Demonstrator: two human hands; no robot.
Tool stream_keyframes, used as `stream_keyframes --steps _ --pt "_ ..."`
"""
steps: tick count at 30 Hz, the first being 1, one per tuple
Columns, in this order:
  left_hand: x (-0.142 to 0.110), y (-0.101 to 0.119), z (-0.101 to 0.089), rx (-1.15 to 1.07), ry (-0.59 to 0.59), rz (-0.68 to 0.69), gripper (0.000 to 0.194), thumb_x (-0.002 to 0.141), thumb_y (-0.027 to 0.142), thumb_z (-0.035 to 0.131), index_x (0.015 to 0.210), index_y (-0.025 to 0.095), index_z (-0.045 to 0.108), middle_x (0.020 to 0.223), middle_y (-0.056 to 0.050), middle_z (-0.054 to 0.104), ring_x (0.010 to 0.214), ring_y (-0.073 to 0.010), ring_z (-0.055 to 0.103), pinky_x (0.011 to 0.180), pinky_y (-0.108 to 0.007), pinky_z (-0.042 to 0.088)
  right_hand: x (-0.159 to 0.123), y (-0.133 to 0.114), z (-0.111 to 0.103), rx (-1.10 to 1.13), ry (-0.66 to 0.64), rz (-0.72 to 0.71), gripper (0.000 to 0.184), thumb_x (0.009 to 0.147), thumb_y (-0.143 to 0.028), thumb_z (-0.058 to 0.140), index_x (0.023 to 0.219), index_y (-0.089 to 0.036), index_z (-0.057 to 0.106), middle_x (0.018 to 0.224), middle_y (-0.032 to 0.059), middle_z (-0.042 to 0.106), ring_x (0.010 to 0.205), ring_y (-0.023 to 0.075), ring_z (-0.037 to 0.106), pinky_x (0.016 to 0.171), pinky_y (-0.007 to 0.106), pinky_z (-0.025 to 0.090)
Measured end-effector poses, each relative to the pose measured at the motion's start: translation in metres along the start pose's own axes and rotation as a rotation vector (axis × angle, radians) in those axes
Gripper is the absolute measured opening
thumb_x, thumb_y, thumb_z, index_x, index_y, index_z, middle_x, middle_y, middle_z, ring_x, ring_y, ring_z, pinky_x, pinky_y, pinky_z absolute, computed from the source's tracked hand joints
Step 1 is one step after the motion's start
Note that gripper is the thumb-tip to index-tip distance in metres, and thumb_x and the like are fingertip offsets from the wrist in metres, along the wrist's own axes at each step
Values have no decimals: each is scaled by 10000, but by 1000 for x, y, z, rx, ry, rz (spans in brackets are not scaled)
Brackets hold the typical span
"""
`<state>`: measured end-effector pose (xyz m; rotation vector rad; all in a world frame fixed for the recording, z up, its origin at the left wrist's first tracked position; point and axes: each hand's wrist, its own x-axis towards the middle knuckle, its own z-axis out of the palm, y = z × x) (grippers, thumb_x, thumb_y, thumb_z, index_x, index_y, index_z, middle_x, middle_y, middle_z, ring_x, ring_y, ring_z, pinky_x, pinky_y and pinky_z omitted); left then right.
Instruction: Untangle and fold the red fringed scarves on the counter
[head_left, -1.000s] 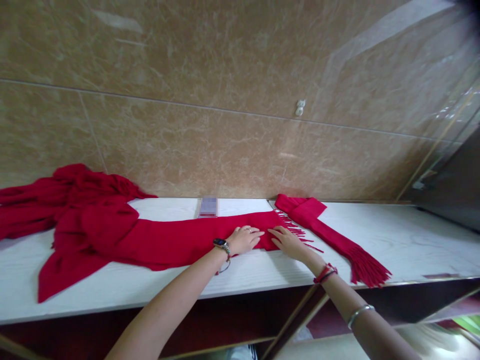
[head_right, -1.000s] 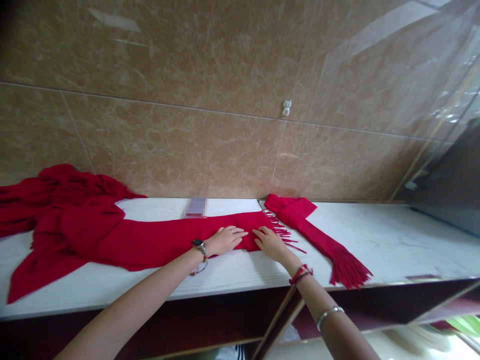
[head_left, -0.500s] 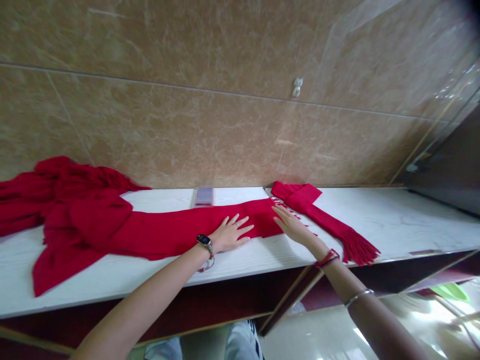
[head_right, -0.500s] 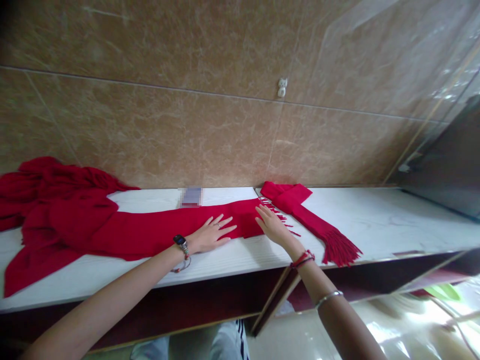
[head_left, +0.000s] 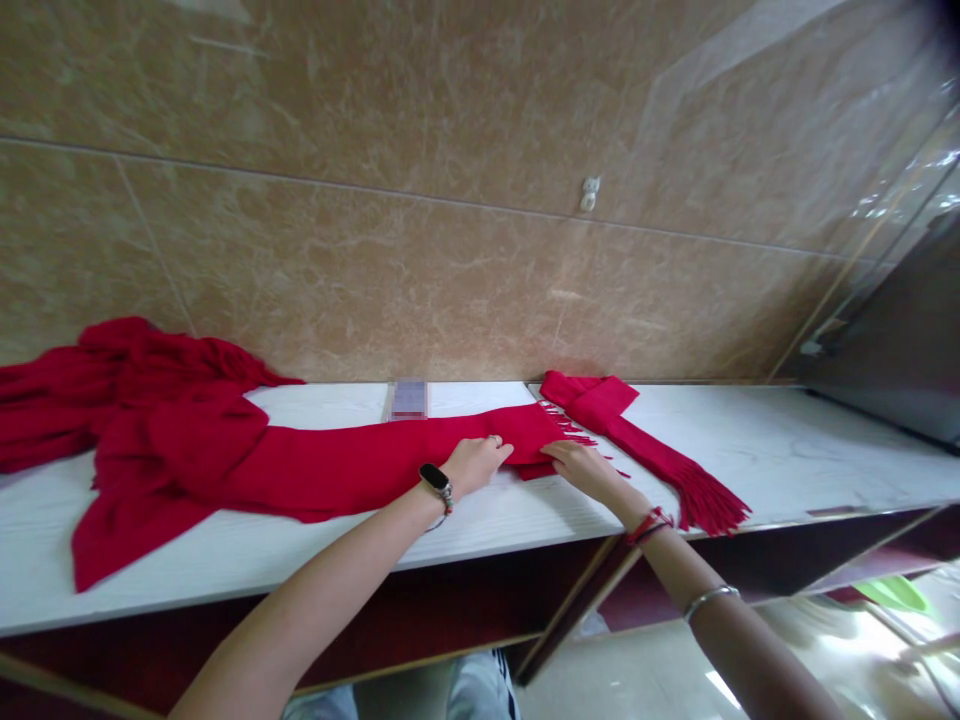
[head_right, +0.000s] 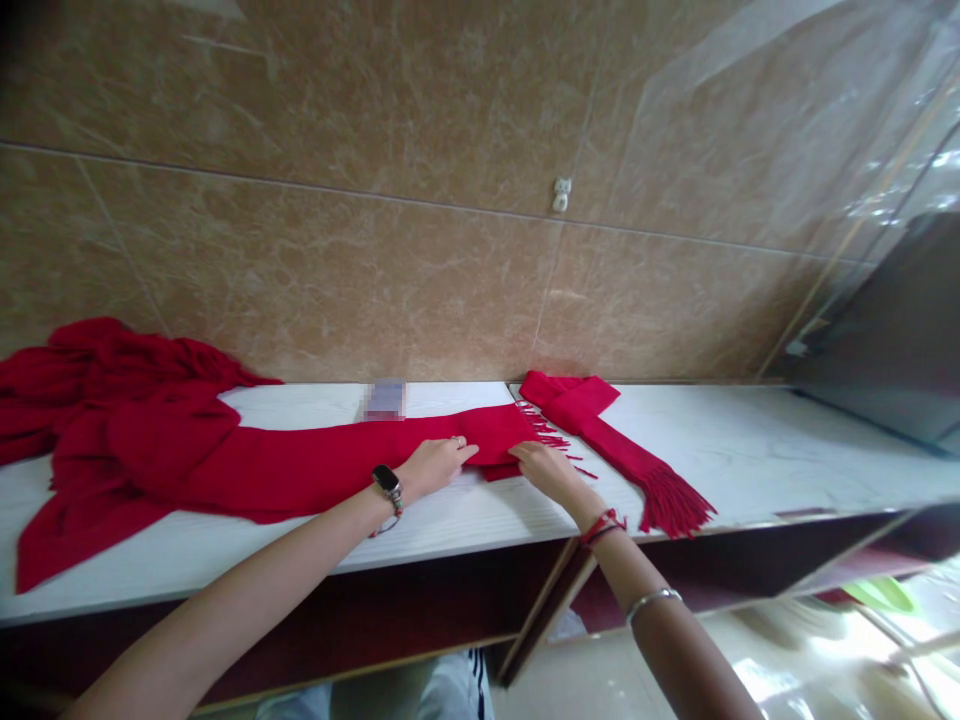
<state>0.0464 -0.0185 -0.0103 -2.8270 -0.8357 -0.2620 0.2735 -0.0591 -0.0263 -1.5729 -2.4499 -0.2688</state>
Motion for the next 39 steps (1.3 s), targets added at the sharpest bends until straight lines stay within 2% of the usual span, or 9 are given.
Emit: stream_keyframes --steps 7,12,16,21,23,27,31,35,39 --pt "16 -10 2 -87 3 -118 200 874 142 375 948 161 559 926 -89 580 857 -197 590 716 -302 476 7 9 2 111 170 170 226 856 -153 396 942 -146 605 938 89 662 860 174 606 768 274 454" --pt "15 -13 1 -95 38 -125 234 845 67 368 996 161 520 990 -75 559 889 -171 574 745 -272 464 9 6 -1 112 114 136 226 803 -103 436 970 -145 581 947 86 641 860 175 587 763 270 430" --pt "15 -2 3 -55 19 -119 224 823 133 475 1042 175 496 1023 -83 543 891 -198 572 707 -291 469 14 3 0 17 36 113 276 730 -50 451 947 -154 587 937 81 623 865 179 565 753 271 415" --pt "23 0 -8 57 119 -59 234 880 96 336 992 167 529 1032 -124 538 962 -229 520 740 -345 445 17 4 1 -144 232 131 246 777 -58 392 893 -141 592 915 124 598 855 214 534 776 314 408" --pt "19 0 -7 86 132 16 236 876 99 342 975 170 544 1023 -118 544 982 -238 495 764 -355 433 12 4 3 -171 210 66 251 783 -51 383 876 -142 597 883 119 598 835 211 536 768 318 414" --pt "2 5 7 -58 18 58 302 816 34 380 1012 183 555 971 -69 552 894 -182 524 777 -289 435 -4 7 7 -88 76 -77 292 774 -26 381 912 -139 612 851 92 620 826 185 570 757 302 448" --pt "-6 7 14 -212 -19 25 412 778 -11 349 1091 187 530 1075 -71 530 947 -156 535 815 -253 435 -16 14 9 -45 100 -85 335 795 -47 381 1008 -153 617 944 94 653 880 183 604 786 313 481" --pt "-8 7 11 -272 -100 76 565 732 -56 320 1217 207 441 1381 -65 348 1252 -199 332 984 -380 330 -23 20 15 -78 105 -140 371 776 -14 378 1048 -114 609 1031 124 650 950 202 607 828 334 492" --pt "-8 8 5 -335 -233 56 577 750 8 356 1269 258 381 1420 -28 304 1296 -203 266 1019 -473 256 -28 21 19 -69 145 -147 399 766 -6 385 1088 -114 594 1106 134 622 1013 207 586 860 346 489"
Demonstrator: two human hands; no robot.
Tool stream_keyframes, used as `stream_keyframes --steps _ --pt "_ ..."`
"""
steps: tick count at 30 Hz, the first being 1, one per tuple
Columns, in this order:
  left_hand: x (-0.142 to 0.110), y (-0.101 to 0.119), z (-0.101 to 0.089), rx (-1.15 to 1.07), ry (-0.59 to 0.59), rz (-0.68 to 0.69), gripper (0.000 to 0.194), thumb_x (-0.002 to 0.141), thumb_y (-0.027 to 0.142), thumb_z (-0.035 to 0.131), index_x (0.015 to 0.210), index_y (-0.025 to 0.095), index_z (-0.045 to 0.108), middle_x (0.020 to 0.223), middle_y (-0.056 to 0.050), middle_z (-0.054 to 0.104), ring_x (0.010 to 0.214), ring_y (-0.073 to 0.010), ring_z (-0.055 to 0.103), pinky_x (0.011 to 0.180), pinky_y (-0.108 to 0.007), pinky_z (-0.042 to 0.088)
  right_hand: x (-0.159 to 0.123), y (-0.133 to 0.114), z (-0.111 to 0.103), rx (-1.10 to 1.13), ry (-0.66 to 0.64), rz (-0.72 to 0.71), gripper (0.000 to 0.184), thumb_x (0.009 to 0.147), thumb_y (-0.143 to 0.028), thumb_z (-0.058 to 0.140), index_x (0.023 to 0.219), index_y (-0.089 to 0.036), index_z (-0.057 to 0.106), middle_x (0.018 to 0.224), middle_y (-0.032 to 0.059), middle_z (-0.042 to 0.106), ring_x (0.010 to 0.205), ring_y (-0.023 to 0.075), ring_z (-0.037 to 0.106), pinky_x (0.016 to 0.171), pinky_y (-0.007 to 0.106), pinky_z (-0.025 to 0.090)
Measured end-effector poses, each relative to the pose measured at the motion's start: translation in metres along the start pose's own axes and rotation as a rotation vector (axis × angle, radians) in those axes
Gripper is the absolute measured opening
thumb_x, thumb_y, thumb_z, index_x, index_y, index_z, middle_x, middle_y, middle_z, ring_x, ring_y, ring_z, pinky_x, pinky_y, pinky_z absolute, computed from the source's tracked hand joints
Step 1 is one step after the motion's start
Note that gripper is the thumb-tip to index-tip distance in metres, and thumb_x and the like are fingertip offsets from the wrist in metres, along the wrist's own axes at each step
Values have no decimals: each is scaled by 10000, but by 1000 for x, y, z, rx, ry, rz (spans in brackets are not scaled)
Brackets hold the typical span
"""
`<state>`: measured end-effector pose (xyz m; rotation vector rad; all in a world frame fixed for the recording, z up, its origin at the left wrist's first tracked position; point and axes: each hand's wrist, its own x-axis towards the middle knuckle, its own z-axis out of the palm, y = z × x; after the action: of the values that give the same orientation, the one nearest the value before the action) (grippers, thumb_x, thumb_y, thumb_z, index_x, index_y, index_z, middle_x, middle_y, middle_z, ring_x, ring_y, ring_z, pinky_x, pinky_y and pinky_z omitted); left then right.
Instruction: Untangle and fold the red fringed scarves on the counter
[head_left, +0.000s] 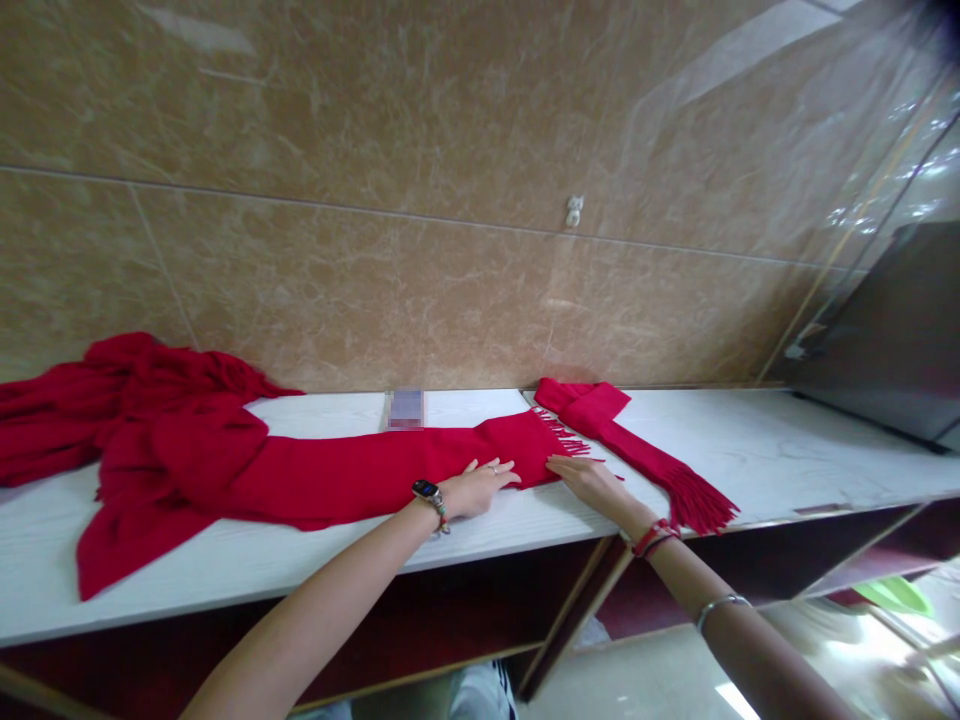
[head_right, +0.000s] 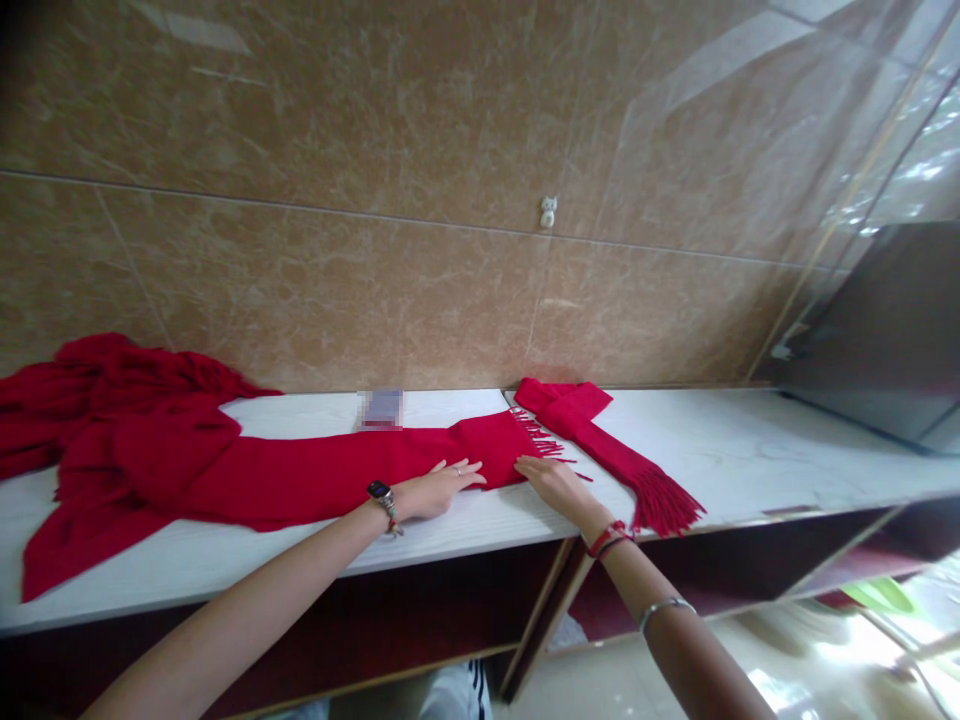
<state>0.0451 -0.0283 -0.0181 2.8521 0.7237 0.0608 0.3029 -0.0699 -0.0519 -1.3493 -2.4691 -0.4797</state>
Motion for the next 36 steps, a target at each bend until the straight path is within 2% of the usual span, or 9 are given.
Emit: stream_keyframes --steps 5,8,14,17,20,26,31,32,36 --pt "17 4 -8 33 105 -30 395 891 260 281 1256 218 427 1370 -54 388 1267 -201 320 1007 -431 294 5 -7 -5 156 17 61 371 817 -123 421 1159 -155 560 1166 113 591 1062 209 556 908 367 461" --pt "28 0 -5 72 62 -63 395 905 315 261 1266 264 414 1396 -12 351 1282 -215 286 999 -485 283 9 -13 -6 207 -16 74 399 830 -200 453 1223 -163 509 1225 116 547 1138 225 495 953 393 421" --pt "32 -14 0 168 206 -359 386 900 378 278 1194 257 497 1347 -66 407 1223 -328 334 909 -564 332 9 -15 2 216 -8 127 362 846 -162 394 1168 -149 560 1203 121 563 1145 219 489 959 395 415" --pt "36 -14 -1 225 273 -165 345 902 298 293 1141 249 537 1292 -42 465 1214 -260 358 955 -453 342 9 -14 6 224 3 130 366 831 -139 403 1157 -157 569 1206 114 562 1152 221 482 963 405 410" --pt "45 -15 -5 235 223 64 336 894 235 309 1152 281 520 1219 -4 521 1114 -177 463 897 -327 410 9 -13 8 231 10 132 366 831 -139 408 1159 -157 569 1217 118 553 1161 224 472 973 416 398" --pt "62 -29 -16 310 245 -300 314 866 241 348 1082 191 571 1068 -119 573 973 -278 534 771 -438 449 9 -14 8 241 15 144 356 831 -141 414 1144 -162 581 1204 117 563 1144 231 489 960 423 411" --pt "76 -31 -13 255 194 81 329 855 189 364 1108 290 549 1142 0 550 1017 -164 506 857 -298 419 9 -13 10 271 58 133 360 820 -127 420 1134 -178 587 1187 113 575 1141 228 492 955 427 413" --pt "80 -33 -13 256 191 66 321 858 202 368 1102 300 552 1133 5 556 1003 -165 513 846 -305 424 9 -13 10 275 64 133 360 818 -126 423 1133 -182 588 1189 112 574 1137 229 496 952 429 416" --pt "91 -40 -14 313 272 -268 294 870 232 357 1057 230 583 1084 -90 570 989 -264 516 812 -458 413 9 -13 9 269 57 135 359 812 -112 423 1121 -174 595 1188 117 574 1128 236 503 941 437 424"
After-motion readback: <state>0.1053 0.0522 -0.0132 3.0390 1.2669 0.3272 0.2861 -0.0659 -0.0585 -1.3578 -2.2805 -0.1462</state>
